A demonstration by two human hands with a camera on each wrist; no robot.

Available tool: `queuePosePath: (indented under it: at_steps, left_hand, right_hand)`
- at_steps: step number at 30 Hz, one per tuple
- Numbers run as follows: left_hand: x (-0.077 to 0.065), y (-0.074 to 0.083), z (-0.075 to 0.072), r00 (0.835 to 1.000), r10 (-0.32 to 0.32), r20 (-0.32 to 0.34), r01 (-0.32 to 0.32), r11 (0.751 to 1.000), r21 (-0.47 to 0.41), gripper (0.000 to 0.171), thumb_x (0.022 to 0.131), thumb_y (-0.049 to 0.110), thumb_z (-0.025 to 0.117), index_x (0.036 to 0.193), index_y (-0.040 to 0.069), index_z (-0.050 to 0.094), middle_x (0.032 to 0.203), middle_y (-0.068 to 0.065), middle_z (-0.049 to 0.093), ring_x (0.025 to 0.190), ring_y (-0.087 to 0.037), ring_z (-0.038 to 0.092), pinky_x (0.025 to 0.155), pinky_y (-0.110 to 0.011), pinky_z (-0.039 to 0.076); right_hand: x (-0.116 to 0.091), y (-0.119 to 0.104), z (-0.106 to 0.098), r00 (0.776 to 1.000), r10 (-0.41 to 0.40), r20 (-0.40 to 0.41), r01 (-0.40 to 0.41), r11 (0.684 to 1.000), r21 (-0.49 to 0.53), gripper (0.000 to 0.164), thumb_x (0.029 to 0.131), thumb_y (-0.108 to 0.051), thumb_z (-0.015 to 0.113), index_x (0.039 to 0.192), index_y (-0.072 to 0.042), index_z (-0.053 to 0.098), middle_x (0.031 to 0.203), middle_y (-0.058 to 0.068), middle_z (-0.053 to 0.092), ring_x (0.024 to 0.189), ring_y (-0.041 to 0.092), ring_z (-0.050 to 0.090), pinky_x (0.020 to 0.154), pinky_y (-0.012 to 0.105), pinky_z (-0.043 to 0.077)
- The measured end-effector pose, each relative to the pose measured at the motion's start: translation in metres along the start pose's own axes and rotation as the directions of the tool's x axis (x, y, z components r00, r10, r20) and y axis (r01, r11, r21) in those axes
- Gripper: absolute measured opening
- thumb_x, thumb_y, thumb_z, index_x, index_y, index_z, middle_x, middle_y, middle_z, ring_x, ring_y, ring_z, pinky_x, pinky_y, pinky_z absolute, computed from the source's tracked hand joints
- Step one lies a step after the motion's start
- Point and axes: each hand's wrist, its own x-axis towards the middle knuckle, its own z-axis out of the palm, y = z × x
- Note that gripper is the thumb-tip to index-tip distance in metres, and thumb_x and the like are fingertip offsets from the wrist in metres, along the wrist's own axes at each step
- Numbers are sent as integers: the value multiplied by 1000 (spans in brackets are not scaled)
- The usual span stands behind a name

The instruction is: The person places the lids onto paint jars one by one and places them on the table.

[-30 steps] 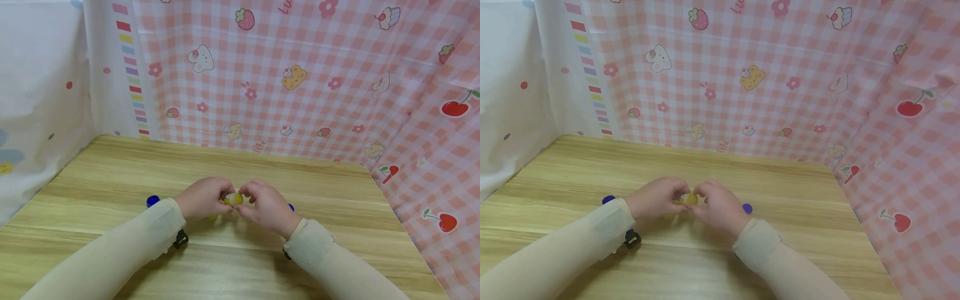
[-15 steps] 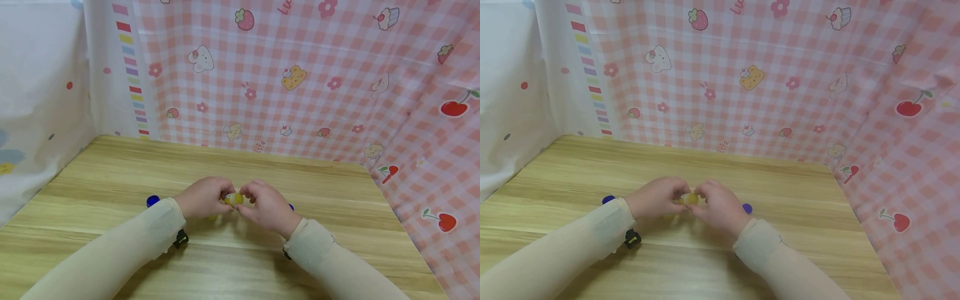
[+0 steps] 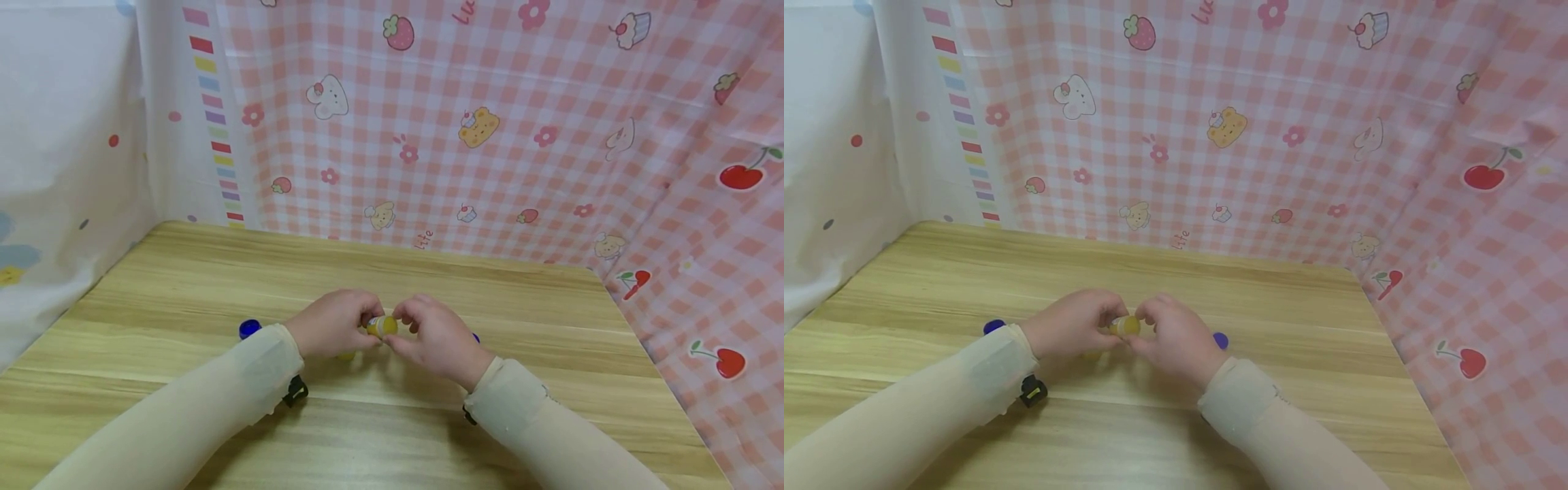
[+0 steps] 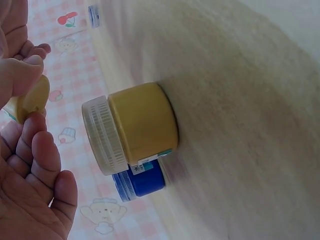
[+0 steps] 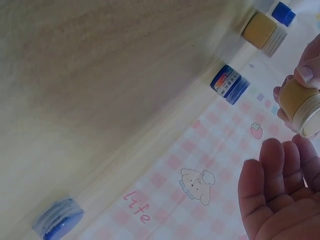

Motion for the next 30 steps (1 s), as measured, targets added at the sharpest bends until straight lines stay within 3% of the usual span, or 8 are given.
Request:
queuePosePath:
  at_steps: [4, 10, 17, 24, 30]
  left_hand:
    - [0, 0, 0, 1000, 1, 2, -1, 1000, 3, 19, 88, 24, 85, 97, 18, 69, 82, 8, 62, 73, -9, 52, 68, -26, 46]
    - [1, 1, 0, 1000, 0, 4, 0, 1000, 3, 18, 89, 25, 84, 97, 19, 69, 82, 8, 62, 73, -9, 52, 68, -27, 46]
    - [1, 0, 0, 1000, 4, 3, -5, 1000, 11, 19, 89, 25, 84, 97, 19, 68, 82, 8, 62, 74, -9, 52, 68, -27, 46]
    - [1, 1, 0, 1000, 8, 0, -8, 1000, 10, 19, 90, 28, 84, 97, 20, 69, 82, 9, 61, 73, -9, 52, 68, -26, 46]
    - [1, 0, 0, 1000, 12, -2, -12, 1000, 19, 20, 89, 28, 85, 96, 19, 69, 81, 8, 61, 73, -9, 52, 68, -26, 45]
  right_hand:
    - [0, 0, 0, 1000, -2, 11, 2, 1000, -4, 33, 89, -24, 85, 116, -12, 71, 107, 2, 67, 93, 22, 66, 81, 33, 56]
    - [0, -1, -1, 1000, -7, 1, 7, 1000, -26, 24, 90, -26, 84, 107, -15, 72, 104, 3, 67, 91, 14, 60, 80, 31, 54]
    - [0, 0, 0, 1000, -1, 3, 1, 1000, -13, 37, 88, -25, 86, 119, -11, 71, 105, 4, 67, 91, 19, 64, 79, 32, 55]
    - [0, 1, 1, 1000, -9, -11, 9, 1000, -17, 24, 90, -28, 85, 106, -15, 72, 100, 3, 66, 89, 17, 60, 77, 30, 52]
    - [1, 0, 0, 1000, 4, 3, -4, 1000, -13, 36, 89, -28, 85, 118, -11, 72, 103, 2, 66, 91, 18, 63, 79, 32, 54]
